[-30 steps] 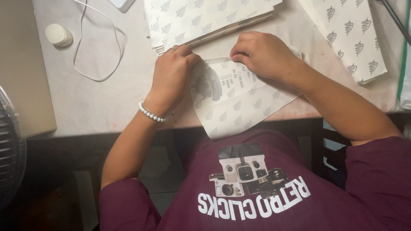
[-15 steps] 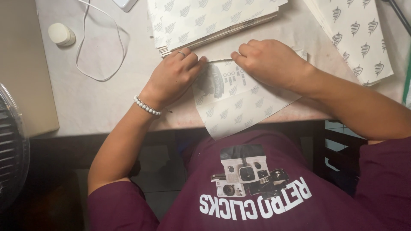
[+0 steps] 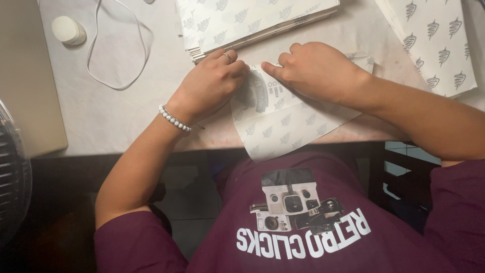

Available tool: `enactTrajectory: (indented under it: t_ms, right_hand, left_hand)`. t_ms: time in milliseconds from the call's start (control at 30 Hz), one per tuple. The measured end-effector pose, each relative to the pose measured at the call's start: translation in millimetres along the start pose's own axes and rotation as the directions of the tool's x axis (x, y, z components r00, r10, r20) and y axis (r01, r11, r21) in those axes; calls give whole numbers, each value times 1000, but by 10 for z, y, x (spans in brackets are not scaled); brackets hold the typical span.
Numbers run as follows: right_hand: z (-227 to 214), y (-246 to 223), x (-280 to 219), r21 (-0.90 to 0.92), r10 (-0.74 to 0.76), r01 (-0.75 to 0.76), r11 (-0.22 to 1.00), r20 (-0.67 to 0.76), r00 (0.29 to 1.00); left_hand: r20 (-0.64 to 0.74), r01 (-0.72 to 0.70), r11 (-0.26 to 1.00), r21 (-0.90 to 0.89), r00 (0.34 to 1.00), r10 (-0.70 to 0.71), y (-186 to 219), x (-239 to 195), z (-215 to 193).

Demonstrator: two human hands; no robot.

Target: Folding paper food wrappers into triangular sleeves and stacking them.

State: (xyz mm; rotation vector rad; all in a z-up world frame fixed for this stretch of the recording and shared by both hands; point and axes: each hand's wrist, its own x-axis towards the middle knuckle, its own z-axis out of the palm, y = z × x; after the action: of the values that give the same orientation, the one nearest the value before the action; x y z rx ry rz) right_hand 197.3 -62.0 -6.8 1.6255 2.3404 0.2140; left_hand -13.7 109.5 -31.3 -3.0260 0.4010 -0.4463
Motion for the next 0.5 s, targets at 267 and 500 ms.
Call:
enactTrajectory:
  t_ms: [267, 500]
  right_hand:
    - [-105, 44, 47, 39, -14, 11, 999, 71, 997]
    - [-146, 68, 86, 80, -23, 12, 997, 140, 990]
  left_hand:
    - [-67, -21, 989, 148, 997, 32, 44, -3, -74]
    - [-32, 65, 985, 162, 998, -61, 96, -2, -166]
